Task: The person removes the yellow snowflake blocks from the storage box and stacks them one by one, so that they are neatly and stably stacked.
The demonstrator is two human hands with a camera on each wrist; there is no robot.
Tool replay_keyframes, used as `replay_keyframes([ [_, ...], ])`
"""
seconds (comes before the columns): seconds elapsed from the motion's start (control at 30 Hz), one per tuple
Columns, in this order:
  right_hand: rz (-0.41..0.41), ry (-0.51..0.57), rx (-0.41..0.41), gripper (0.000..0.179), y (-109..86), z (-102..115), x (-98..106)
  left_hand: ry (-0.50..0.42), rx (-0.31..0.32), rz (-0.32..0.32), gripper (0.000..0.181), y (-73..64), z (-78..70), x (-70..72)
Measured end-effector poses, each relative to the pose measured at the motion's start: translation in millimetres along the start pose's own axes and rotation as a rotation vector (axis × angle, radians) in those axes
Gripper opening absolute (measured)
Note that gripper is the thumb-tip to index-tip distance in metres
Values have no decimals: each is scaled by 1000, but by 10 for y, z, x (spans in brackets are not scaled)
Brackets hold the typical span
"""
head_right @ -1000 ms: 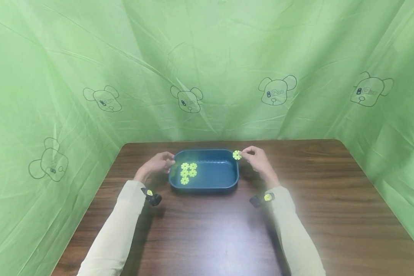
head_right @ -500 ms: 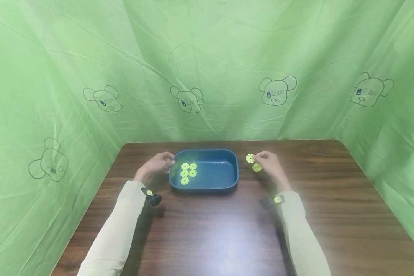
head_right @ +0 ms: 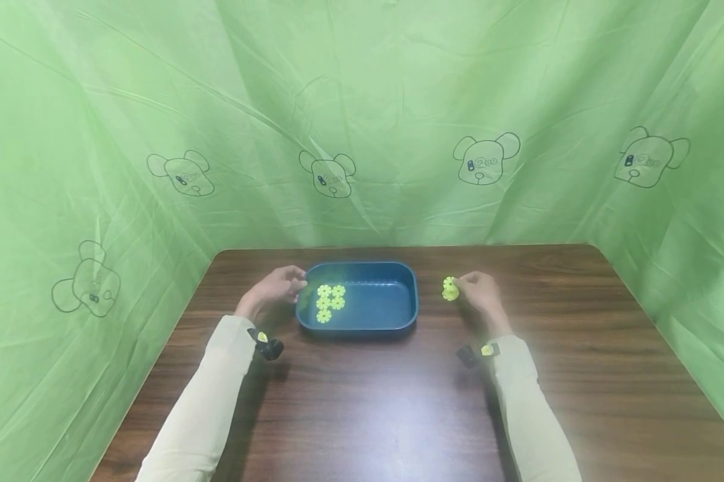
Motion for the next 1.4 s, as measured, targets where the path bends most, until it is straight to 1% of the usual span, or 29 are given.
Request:
replay_keyframes([
  [0.27,-50,-157,-3,34,41,-77,33,2,-10,9,32,0,4,8],
  [0.43,-52,-235,22,31,62,-59,24,-1,-13,21,31,-6,-7,3],
  [0.6,-49,-276,33,29,74,-39,17,-5,-8,22,31,-8,-14,4],
  [0.77,-50,-282,33,29,72,-41,10,6,-11,18,31,-10,-16,5],
  [0.87,-68,-272,34,30,50,-30,31,10,-12,13,32,-8,-18,5],
  [1.0,-106,-223,24,33,13,-11,84,12,-9,6,32,-9,-25,7],
  [1.13,-121,-175,15,32,-5,9,109,12,-7,4,32,-2,-16,13],
  [1.3,-130,-146,39,29,6,62,102,14,-8,5,32,1,-13,7],
  [1.4,-143,-141,82,28,17,135,87,17,-10,5,32,-6,-14,3],
])
Point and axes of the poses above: each hand's wrist, its own y-axis towards the middle knuckle, its own x-axis out of the back of the hand, z = x × y, the point moved 10 cm from there along y, towards the middle knuckle, and after that the axes turned 4 degrees about y, right-handed, at the moved point
